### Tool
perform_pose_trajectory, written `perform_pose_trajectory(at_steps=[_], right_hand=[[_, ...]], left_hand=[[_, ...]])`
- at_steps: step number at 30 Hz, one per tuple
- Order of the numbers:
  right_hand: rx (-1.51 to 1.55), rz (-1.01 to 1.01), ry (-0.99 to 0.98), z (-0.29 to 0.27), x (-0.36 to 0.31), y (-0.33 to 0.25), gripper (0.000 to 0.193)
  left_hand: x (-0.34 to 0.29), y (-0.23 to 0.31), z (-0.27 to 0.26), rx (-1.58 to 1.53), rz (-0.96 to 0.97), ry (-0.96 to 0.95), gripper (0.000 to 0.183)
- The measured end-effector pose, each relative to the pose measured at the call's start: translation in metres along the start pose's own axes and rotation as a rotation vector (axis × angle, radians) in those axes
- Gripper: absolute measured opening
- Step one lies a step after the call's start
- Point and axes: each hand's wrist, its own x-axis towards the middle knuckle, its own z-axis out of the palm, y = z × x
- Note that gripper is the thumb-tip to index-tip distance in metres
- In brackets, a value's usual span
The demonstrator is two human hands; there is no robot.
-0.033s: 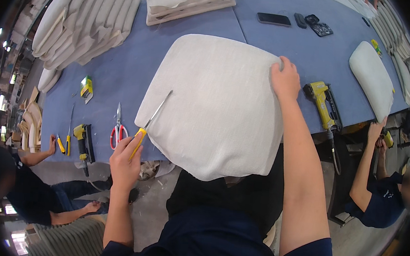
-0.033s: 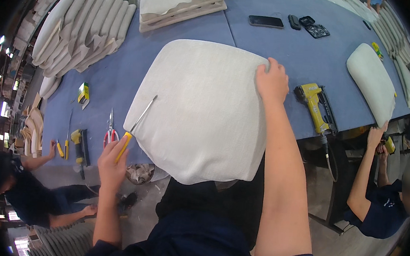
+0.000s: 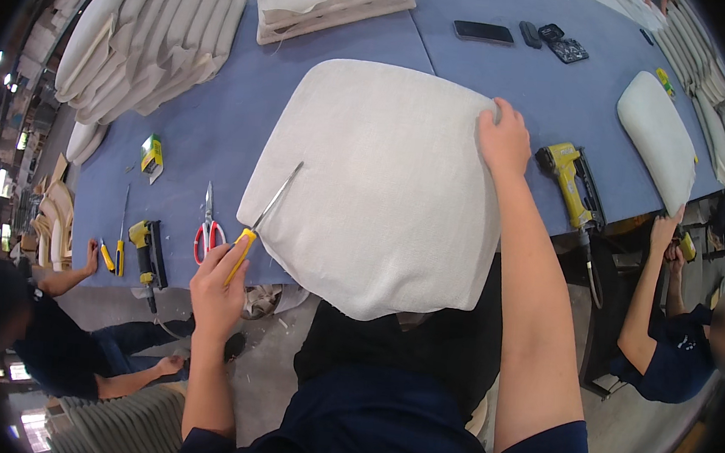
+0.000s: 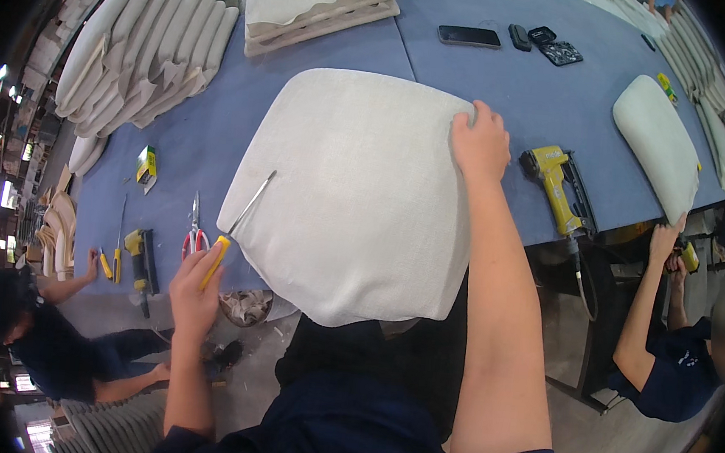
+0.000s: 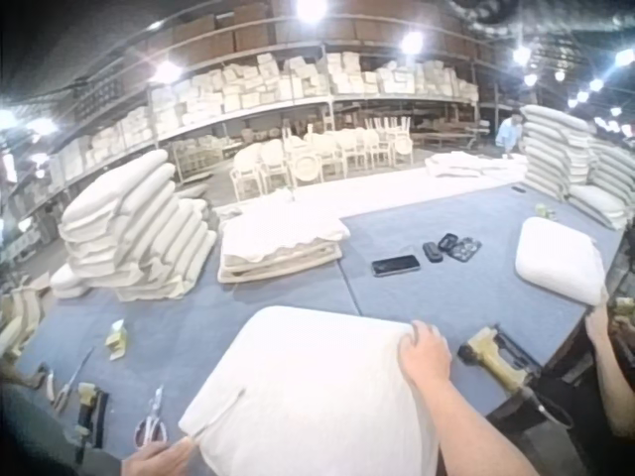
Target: The person folds the edges of a white fabric cover over a cushion, uses a staple gun to secure the fabric, and uses a screwdriver to press the fabric into place. The person handles the cushion and fabric repeatedly to ensure a tight fit.
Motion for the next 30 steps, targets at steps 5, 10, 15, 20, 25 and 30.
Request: perform_pose_trajectory(at_steps=[5, 10, 15, 20, 25, 30], right_hand=[[-0.035, 0.014, 0.009, 0.002, 0.001, -0.002, 0.058], [-0.007, 0.028, -0.003, 0.001, 0.002, -0.001, 0.058], [-0.009, 0.029, -0.007, 0.0, 0.001, -0.004, 0.058], [-0.015, 0.02, 0.01, 0.002, 0.002, 0.001, 0.059], [-0.016, 0.013, 0.005, 0.001, 0.002, -0.002, 0.059], [0.004, -0.021, 0.016, 0.005, 0.003, 0.006, 0.06]], left_hand=[[0.005, -0.003, -0.021, -0.002, -0.033, -0.091, 0.044], [0.007, -0.008, -0.02, 0.048, 0.015, -0.093, 0.045], [0.013, -0.007, -0.028, 0.1, 0.055, -0.117, 0.048], [0.023, 0.0, -0.037, 0.173, 0.119, -0.123, 0.051], [0.011, -0.008, -0.02, 0.198, 0.132, -0.059, 0.051], [-0.011, 0.006, 0.016, -0.147, -0.137, 0.051, 0.046]])
